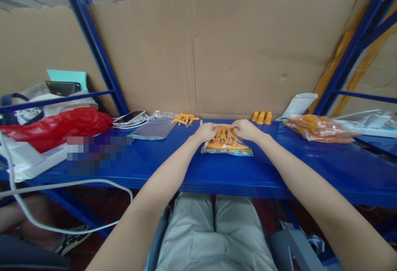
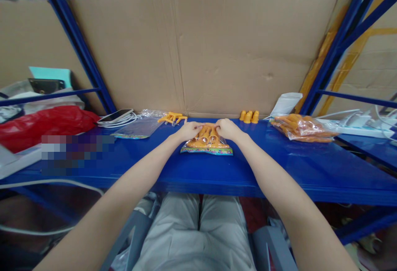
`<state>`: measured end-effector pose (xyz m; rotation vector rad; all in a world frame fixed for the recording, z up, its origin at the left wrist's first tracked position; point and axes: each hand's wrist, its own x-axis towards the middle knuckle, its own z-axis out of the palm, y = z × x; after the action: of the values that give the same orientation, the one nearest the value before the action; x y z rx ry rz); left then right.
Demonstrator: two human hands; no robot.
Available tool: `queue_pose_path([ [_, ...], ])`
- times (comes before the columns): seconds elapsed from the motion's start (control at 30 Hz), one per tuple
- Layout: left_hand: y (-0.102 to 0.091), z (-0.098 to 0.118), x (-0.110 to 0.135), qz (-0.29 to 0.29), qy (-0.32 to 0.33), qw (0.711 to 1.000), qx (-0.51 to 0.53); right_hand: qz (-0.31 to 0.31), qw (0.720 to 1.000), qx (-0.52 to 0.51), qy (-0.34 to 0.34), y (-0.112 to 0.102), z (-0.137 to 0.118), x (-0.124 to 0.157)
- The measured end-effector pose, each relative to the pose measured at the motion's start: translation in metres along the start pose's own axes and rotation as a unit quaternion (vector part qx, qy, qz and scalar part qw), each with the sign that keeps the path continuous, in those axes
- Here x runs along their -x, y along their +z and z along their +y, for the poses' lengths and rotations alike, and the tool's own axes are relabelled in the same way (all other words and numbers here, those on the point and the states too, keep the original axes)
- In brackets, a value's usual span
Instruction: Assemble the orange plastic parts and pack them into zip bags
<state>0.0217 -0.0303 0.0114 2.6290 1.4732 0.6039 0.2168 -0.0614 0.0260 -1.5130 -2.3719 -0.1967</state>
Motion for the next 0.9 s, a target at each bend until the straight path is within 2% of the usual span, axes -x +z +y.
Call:
queue_pose_path([
  [0.27, -0.009, 0.007, 0.004, -0.027, -0.025, 0.999, 0.001, 0.040, 0.997, -0.063, 0.016, 0.004, 0.001, -0.001],
  [0.5, -0.013, 0.019, 0.009, -0.066, -0.028, 0.997, -0.017, 0.029, 0.995, -0.022, -0.094, 0.018, 0.010, -0.011],
  [0.63, -0.013, 0.024, 0.011, -0.092, -0.027, 0.994, -0.053, 0.042, 0.991, -0.054, -0.115, 0.023, 0.017, -0.013],
  [0.77, -0.012, 0.022, 0.009, -0.097, -0.034, 0.994, -0.045, 0.064, 0.987, -0.129, -0.075, 0.022, 0.021, -0.011],
  [0.9, -0.011, 0.021, 0.007, -0.085, -0.048, 0.995, -0.027, 0.097, 0.974, -0.204, 0.022, 0.019, 0.021, -0.010],
])
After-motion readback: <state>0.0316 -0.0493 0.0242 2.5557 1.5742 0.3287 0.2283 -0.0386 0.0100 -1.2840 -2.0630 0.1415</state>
